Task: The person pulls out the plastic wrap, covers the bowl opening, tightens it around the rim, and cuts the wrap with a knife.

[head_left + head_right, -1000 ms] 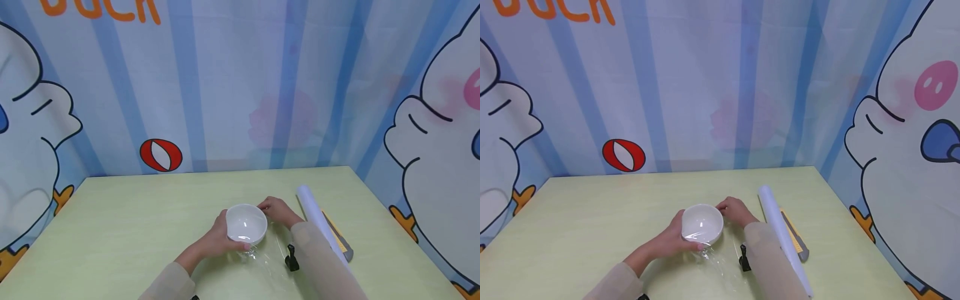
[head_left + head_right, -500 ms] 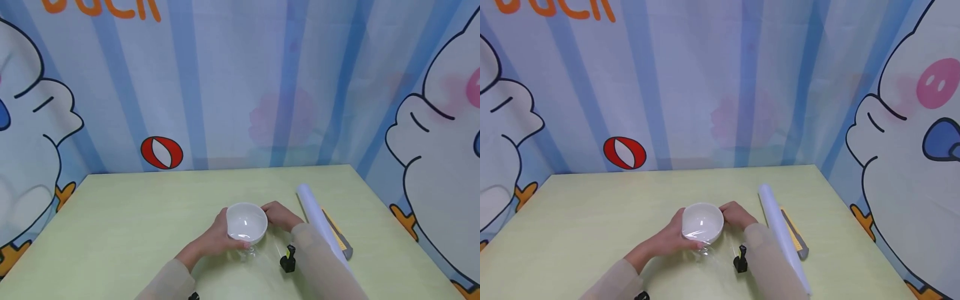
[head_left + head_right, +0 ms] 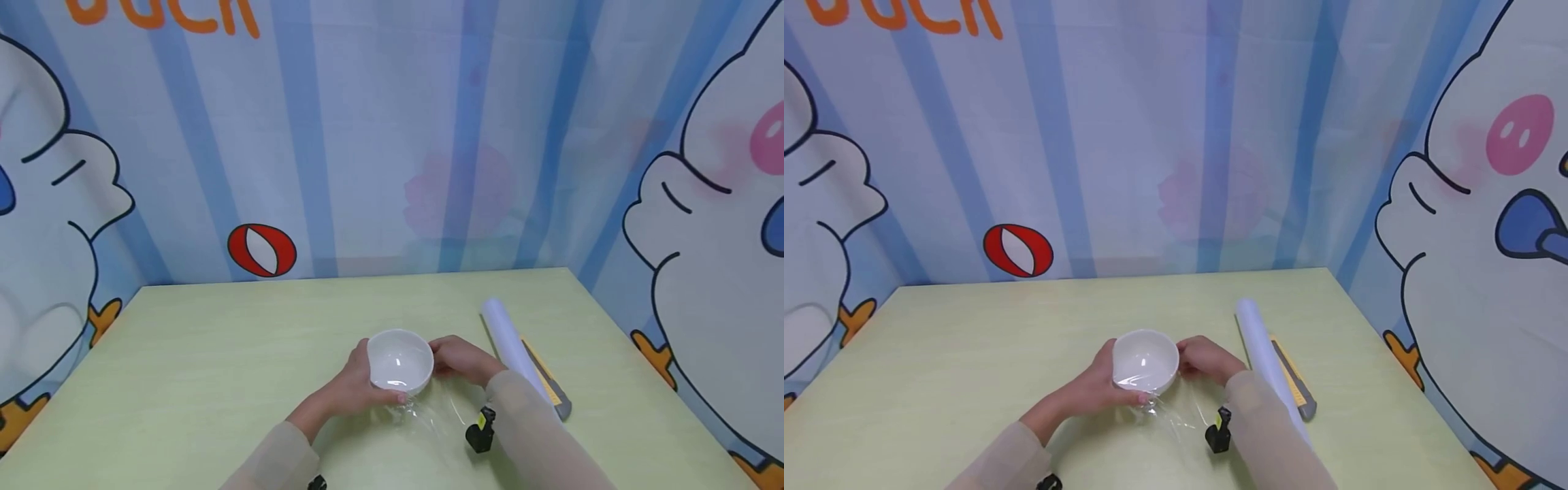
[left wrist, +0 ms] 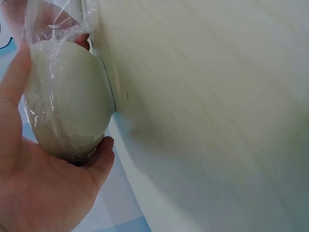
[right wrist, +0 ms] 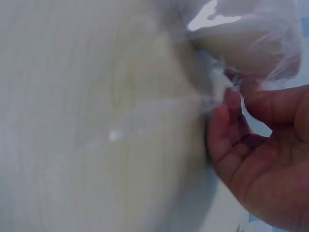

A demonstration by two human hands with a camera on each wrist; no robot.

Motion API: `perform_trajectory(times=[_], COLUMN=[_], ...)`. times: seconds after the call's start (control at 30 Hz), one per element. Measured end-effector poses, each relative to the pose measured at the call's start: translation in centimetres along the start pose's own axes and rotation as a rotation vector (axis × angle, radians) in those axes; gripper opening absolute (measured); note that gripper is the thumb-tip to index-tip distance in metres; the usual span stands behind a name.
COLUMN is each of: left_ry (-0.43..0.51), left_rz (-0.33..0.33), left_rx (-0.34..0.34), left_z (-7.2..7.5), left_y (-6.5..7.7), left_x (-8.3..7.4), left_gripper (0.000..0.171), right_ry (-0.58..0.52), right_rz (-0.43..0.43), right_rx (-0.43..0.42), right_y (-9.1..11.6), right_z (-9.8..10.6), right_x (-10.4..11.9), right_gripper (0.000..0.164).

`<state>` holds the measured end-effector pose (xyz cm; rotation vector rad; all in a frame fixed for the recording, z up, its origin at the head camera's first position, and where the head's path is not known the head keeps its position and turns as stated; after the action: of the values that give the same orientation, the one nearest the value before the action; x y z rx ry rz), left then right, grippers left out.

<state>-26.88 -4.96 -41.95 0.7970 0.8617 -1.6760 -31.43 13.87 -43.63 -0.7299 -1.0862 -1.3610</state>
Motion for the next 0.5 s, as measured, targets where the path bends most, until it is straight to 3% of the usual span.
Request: perform_trajectory(times=[0.17,0.3,0.5], left_ry=[0.026,0.002,-0.012], left_rz=[0.008,0.022,0.038], left_rx=[-0.017,-0.026,-0.029], left_z=[0.0,0.0,-0.1], left_y=[0.0,0.1,0.2], left_x=[-0.2,-0.4,-0.4], left_gripper=[0.098,0.099,0.100], right_ry=[0.132,0.278,0.384], right_rz=[0.041,0.104,0.172], right_rx=[-0.071,-0.145,-0.100], right_y=[0.8,3.1,7.1], right_z=[0.6,1.4,1.3], right_x=[0.6,1.7,2.6], right_gripper=[0.040,0.041,0.056])
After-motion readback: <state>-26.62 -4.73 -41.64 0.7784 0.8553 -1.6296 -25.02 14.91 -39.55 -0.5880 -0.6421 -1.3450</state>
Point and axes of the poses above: each hand's wrist, its own y-axis away from the middle knuckle, its own z-axis out of the back of the hand, x = y × z, the point moved 4 cm from there along -y, towards the middle knuckle, and after that the axes turned 15 degrees about -x, right-handed, at the moved point
